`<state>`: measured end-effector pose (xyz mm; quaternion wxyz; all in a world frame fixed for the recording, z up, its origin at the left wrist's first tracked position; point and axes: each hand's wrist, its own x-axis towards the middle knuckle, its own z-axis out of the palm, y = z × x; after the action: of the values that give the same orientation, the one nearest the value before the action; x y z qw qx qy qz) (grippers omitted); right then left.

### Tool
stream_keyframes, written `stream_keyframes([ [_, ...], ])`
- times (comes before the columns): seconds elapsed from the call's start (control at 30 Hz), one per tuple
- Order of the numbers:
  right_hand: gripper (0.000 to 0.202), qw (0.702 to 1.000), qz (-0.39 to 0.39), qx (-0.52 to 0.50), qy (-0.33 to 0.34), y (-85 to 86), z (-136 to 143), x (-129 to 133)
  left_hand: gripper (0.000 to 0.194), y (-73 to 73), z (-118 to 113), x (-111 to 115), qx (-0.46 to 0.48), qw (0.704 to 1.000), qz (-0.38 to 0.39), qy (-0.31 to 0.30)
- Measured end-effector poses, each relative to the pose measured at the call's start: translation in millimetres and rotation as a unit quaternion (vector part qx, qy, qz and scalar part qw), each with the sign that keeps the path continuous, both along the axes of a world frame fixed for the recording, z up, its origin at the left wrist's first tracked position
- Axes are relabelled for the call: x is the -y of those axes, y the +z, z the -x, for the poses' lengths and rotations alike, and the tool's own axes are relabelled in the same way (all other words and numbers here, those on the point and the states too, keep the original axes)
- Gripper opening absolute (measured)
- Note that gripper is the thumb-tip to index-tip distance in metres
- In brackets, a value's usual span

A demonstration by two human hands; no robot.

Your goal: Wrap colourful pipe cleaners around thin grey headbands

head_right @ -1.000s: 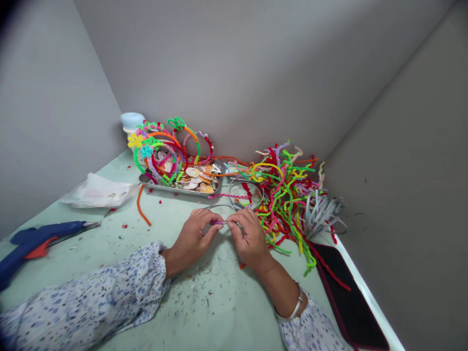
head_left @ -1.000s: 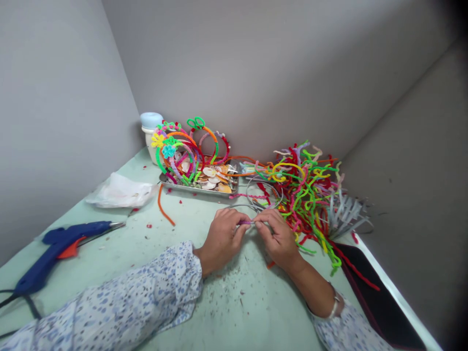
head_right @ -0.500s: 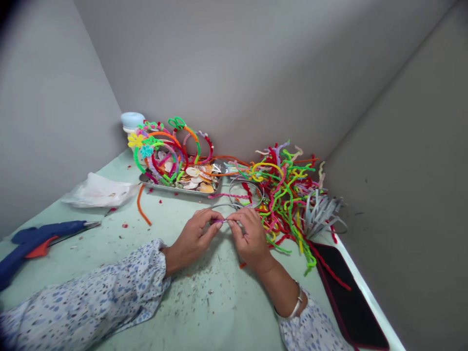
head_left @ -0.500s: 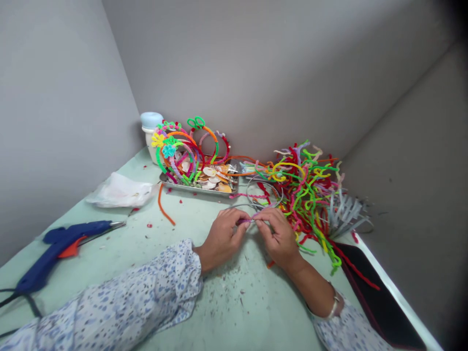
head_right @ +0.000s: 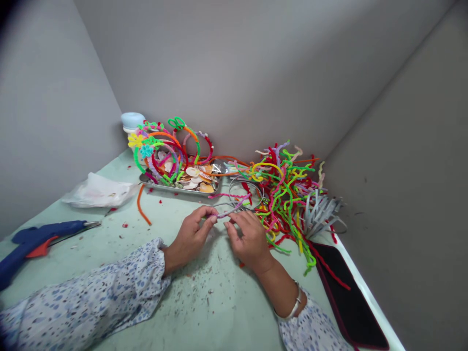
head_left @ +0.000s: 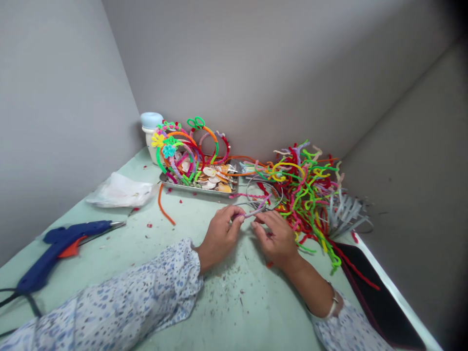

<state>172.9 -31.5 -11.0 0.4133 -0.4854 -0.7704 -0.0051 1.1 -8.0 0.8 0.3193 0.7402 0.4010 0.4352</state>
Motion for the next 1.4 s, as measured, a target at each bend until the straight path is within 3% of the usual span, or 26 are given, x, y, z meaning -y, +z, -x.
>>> stream_keyframes([
  [0.27, 0.018, 0.998, 0.043, 0.040, 0.001, -2.3, -0.1, -2.7, 0.015, -1.4, -0.4, -0.2, 0.014, 1.000, 0.010, 0.000],
  [0.6, 0.013, 1.000, -0.002, 0.012, -0.005, 4.8, 0.6, 1.7, 0.013, -0.4, -0.8, 1.1, 0.018, 1.000, 0.005, 0.011],
  [0.8, 0.023, 1.000, 0.007, 0.011, 0.017, 6.3, -0.6, 5.8, 0.014, 0.0, -0.3, -1.2, 0.033, 0.999, 0.011, 0.019],
  [1.03, 0.010, 0.998, -0.008, -0.053, 0.013, 7.6, -0.7, 5.3, 0.015, 0.0, -0.1, -1.4, 0.034, 0.999, 0.014, -0.001],
  [1.4, 0.010, 0.999, 0.030, 0.001, 0.019, 2.6, 3.7, 2.7, 0.015, -1.7, -0.2, -0.9, 0.032, 0.999, 0.027, -0.020],
])
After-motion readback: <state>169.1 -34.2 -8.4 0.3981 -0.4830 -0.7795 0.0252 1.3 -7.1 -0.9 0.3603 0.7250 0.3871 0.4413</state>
